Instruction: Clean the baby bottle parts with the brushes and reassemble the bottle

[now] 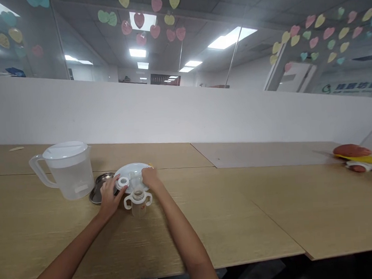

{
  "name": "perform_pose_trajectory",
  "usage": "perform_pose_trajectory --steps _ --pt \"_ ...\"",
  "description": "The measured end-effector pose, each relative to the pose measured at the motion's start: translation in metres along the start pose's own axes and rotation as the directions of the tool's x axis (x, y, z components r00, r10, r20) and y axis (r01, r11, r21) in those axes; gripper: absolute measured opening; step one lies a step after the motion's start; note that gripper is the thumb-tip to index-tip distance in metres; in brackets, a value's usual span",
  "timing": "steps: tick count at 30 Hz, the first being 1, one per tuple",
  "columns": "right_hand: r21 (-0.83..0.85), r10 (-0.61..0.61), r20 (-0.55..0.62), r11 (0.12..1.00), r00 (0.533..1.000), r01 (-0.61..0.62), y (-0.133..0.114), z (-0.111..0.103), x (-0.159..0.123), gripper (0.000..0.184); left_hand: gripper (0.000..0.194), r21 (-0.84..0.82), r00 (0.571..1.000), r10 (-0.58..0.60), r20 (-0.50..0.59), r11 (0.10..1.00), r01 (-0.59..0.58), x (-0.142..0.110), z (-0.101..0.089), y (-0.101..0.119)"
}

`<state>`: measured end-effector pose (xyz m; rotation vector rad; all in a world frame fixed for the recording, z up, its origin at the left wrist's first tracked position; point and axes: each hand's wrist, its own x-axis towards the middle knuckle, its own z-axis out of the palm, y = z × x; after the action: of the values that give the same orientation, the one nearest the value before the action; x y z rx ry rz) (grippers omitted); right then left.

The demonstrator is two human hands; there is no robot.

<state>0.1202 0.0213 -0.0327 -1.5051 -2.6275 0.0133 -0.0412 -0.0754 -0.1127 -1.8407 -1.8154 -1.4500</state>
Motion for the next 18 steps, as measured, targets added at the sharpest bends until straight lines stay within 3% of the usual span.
perform_pose_trajectory --steps 9,14,18 --pt "-0.044 0.059 0.089 0.998 0.994 -0.055 0.005 0.004 0.006 0.026 0.032 0.078 0.997 0.025 0.068 0.996 -0.030 0.002 0.008 -0.003" --pt "-0.053 0.072 0.077 0.996 0.994 -0.068 0.003 -0.001 0.003 0.023 0.030 0.175 0.993 0.045 0.112 0.982 -0.064 0.004 0.003 0.002" --pt "-0.032 0.077 -0.004 0.997 0.997 -0.077 0.000 -0.021 -0.005 0.022 0.032 0.252 0.983 0.013 0.181 0.966 -0.059 0.010 -0.004 0.008"
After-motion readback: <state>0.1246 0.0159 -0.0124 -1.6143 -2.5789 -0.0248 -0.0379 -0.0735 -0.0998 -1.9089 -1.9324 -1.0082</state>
